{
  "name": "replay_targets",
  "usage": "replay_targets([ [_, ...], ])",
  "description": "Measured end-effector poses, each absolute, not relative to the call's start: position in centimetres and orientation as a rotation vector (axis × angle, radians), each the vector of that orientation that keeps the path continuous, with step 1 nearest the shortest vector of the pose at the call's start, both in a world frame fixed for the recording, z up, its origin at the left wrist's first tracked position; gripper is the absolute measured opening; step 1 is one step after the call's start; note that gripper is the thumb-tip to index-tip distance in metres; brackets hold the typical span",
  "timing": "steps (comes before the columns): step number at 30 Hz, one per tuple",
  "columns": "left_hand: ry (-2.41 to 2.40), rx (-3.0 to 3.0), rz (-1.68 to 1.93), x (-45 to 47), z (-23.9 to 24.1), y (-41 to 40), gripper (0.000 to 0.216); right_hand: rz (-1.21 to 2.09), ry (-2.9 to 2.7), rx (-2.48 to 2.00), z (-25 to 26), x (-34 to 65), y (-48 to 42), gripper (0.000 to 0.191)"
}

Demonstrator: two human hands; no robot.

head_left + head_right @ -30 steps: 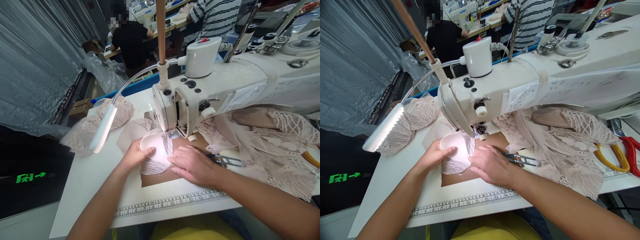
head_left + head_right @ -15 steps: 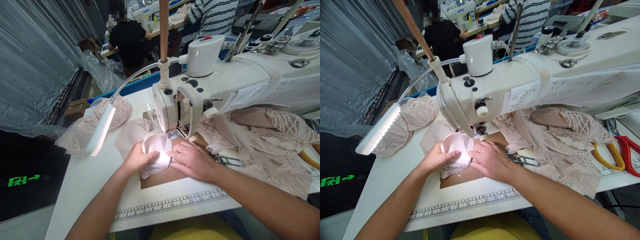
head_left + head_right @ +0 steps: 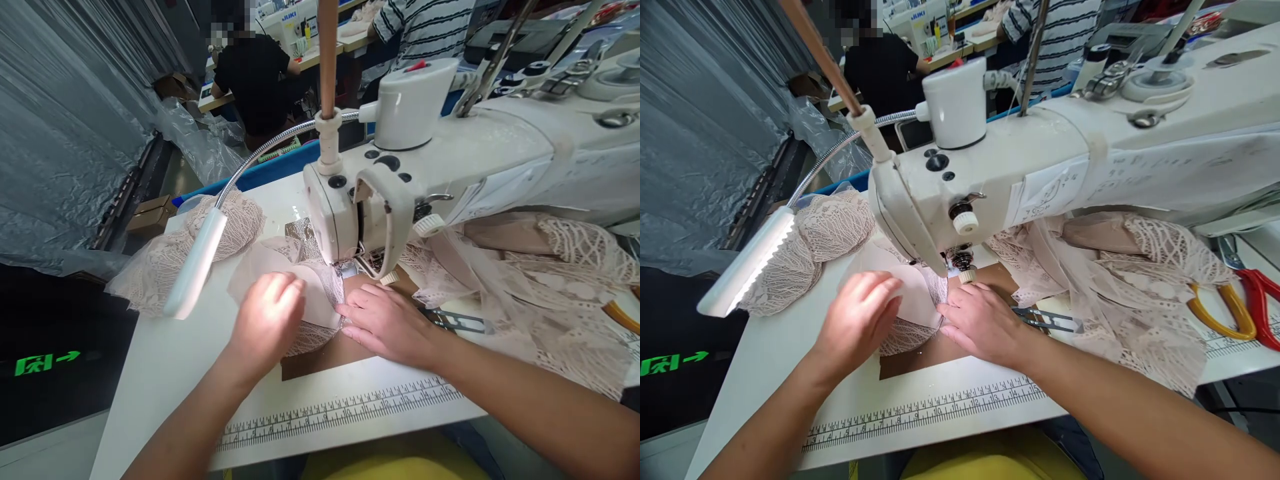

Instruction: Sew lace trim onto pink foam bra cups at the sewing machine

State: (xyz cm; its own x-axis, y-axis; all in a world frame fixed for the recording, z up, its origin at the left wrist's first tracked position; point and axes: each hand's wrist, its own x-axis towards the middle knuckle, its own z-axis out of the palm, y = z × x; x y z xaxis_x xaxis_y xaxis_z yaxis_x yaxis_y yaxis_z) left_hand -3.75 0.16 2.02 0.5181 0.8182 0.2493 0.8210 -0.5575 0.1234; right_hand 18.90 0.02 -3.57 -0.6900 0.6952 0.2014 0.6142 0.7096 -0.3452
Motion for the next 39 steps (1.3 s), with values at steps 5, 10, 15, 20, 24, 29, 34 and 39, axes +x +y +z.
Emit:
replay_targets([
  [5, -0.995, -3.094, -0.319, -2.1, -1.1, 2.2, 0.026, 0.321, -2.621, -0.984, -3.7, 19.0, 0.1, 0.018],
  [10, -0.980, -3.082, -0.333, -2.1, -3.3, 2.7, 0.030, 0.371, -2.528, -0.897, -4.1, 19.4, 0.3, 0.020],
  [15, -0.971, -3.079, -0.280, -2.4, -3.1, 2.4, 0.032, 0.215, -2.363, -1.112, -4.5, 19.2, 0.8, 0.027],
  [20, -1.023, -3.078, -0.298, -2.4, -3.2, 2.5, 0.036, 0.131, -2.522, -1.244, -3.7, 18.8, 1.1, 0.029],
  [24, -1.054, -3.078, -0.242, -2.3, -3.0, 2.5, 0.038, 0.071, -2.511, -1.254, -3.5, 18.5, 1.0, 0.029],
  [29, -1.087, -3.042, -0.198, -1.9, -2.9, 2.3, 0.041, 0.083, -2.504, -1.303, -3.6, 18.4, 0.9, 0.030],
  [34, -1.118, -2.976, -0.217, -1.4, -3.0, 2.1, 0.041, 0.063, -2.496, -1.374, -3.5, 18.2, 1.1, 0.032],
  [39, -1.071, -2.981, -0.207, -1.6, -3.2, 2.3, 0.040, 0.062, -2.497, -1.368, -3.5, 18.2, 1.2, 0.030],
])
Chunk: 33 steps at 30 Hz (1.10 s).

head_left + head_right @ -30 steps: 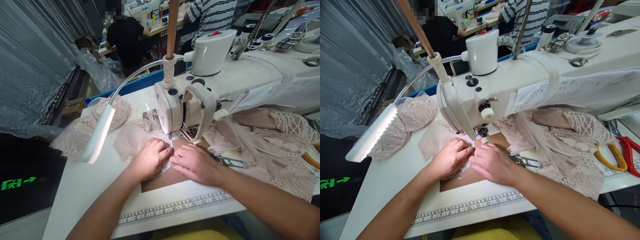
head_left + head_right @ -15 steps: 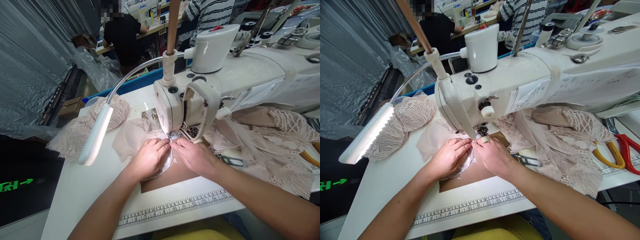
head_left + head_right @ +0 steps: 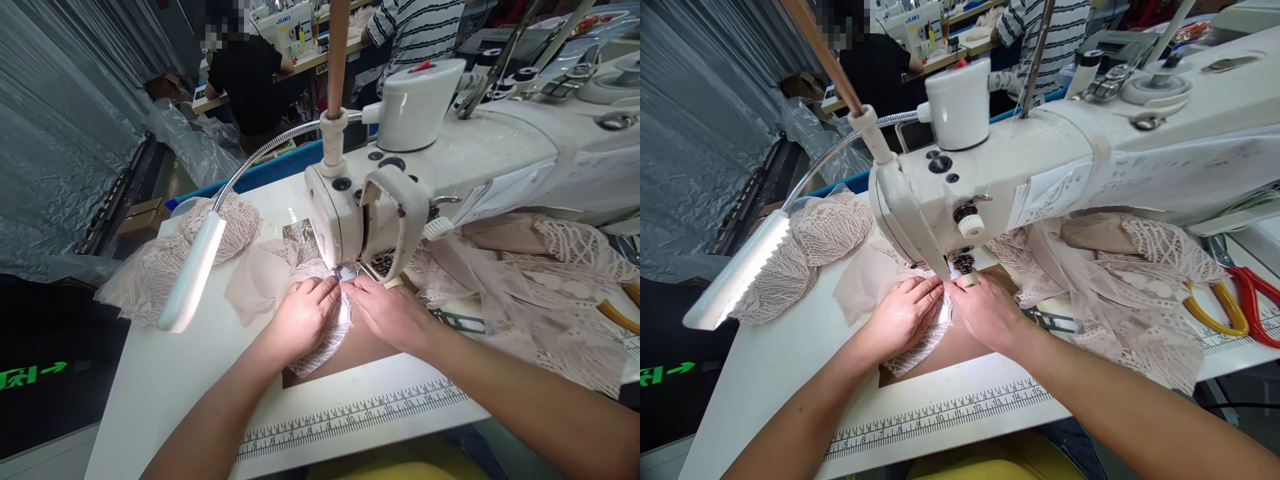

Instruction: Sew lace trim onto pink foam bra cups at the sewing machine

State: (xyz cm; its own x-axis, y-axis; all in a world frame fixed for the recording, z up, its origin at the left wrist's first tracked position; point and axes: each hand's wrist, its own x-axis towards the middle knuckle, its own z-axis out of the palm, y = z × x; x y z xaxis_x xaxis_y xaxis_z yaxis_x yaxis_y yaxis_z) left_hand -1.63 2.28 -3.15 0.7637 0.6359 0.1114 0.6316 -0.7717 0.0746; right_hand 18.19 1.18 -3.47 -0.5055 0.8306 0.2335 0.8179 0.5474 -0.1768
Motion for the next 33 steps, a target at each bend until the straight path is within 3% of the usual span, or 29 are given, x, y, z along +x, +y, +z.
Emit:
replay_targets([
  [33, 1.031, 2.876, 0.348, -2.5, -3.5, 3.8, 0.038, 0.123, -2.463, -1.189, -4.3, 19.1, 1.7, 0.031],
])
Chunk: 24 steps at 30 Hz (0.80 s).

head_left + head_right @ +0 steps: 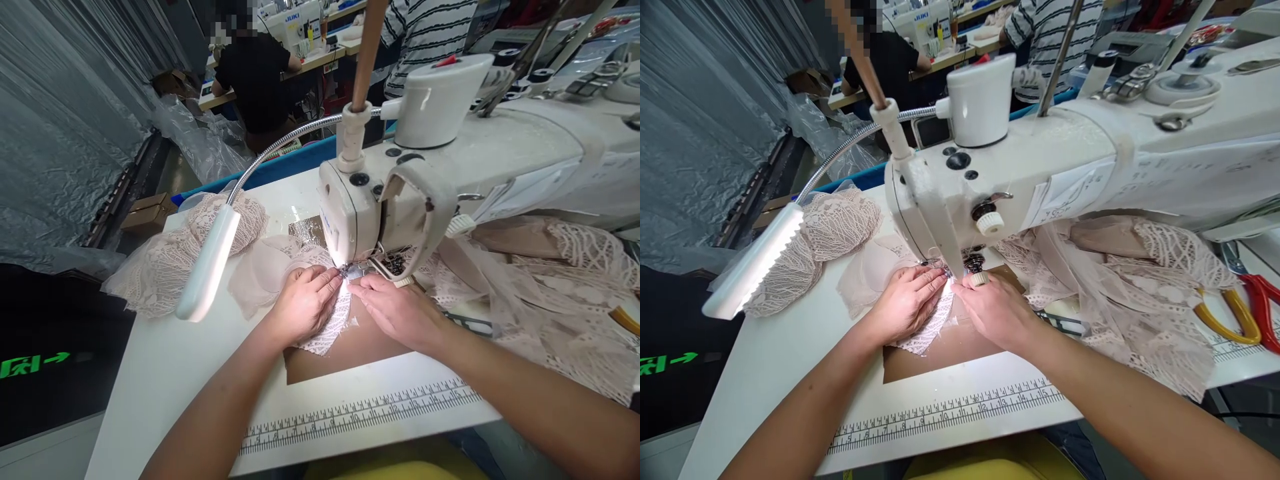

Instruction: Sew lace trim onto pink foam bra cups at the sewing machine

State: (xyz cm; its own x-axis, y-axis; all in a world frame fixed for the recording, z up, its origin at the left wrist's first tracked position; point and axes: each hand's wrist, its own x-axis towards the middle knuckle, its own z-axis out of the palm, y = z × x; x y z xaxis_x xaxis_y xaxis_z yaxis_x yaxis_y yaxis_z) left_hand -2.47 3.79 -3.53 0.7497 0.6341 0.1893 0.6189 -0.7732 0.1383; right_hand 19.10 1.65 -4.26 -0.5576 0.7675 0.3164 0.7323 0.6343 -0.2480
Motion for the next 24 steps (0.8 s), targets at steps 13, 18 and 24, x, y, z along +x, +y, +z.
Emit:
replay_targets([
  [13, 1.177, 2.872, 0.326, -2.7, -3.4, 3.6, 0.037, 0.117, -2.461, -1.226, -4.1, 19.1, 1.8, 0.033],
  [18, 1.079, 2.835, 0.342, -3.0, -2.8, 2.7, 0.036, 0.154, -2.420, -1.215, -3.9, 19.2, 1.7, 0.032],
  [24, 1.135, 2.724, 0.344, -2.7, -2.4, 2.2, 0.026, 0.213, -2.376, -1.225, -3.9, 19.2, 1.7, 0.030],
])
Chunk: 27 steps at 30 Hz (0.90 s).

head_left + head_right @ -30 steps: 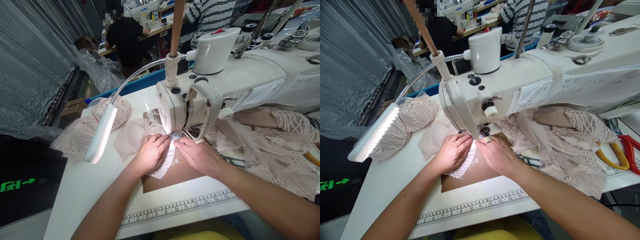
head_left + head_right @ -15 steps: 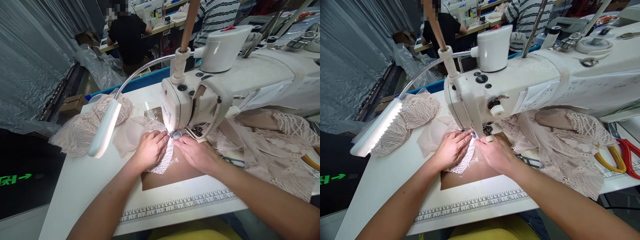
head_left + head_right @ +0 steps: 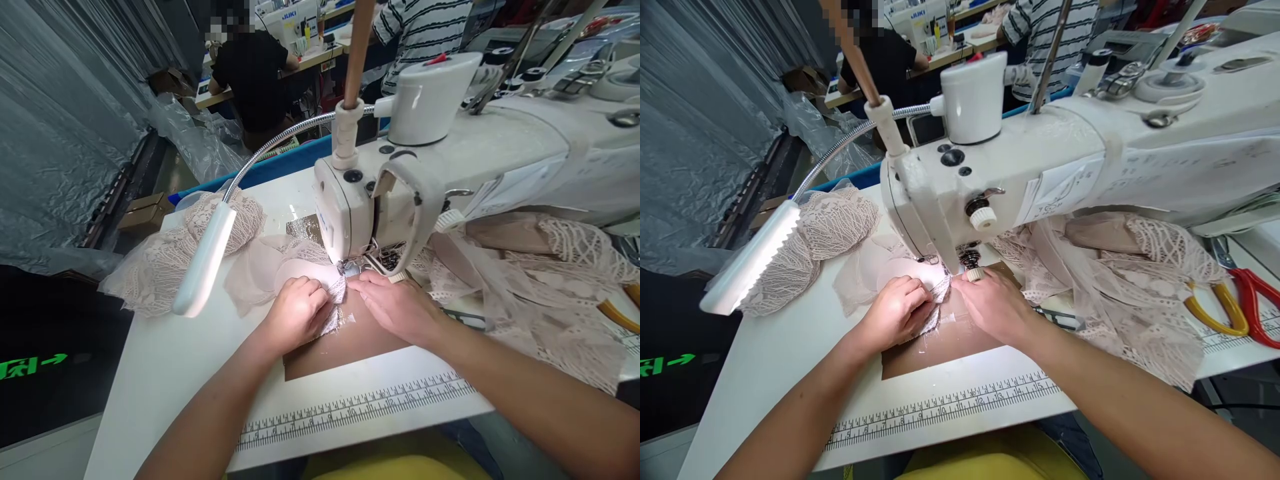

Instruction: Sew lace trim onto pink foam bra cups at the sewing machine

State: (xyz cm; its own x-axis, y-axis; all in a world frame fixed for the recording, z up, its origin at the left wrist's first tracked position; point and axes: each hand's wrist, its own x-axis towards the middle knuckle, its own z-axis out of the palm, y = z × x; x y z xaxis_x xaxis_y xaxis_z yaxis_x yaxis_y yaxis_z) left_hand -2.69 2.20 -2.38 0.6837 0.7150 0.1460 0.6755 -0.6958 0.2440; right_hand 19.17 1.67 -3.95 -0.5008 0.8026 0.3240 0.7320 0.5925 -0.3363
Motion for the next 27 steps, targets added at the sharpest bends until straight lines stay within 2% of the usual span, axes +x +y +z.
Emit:
replay_targets([
  [17, 1.005, 2.607, 0.373, -3.3, -1.9, 2.7, 0.023, 0.161, -2.559, -1.098, -4.5, 19.4, 1.3, 0.034],
  [21, 0.834, 2.784, 0.349, -3.2, -2.2, 2.8, 0.035, 0.109, -2.564, -1.120, -4.9, 19.4, 1.0, 0.035],
  [27, 0.819, 2.865, 0.278, -3.3, -2.5, 2.6, 0.039, 0.120, -2.566, -1.162, -4.8, 19.4, 0.5, 0.037],
])
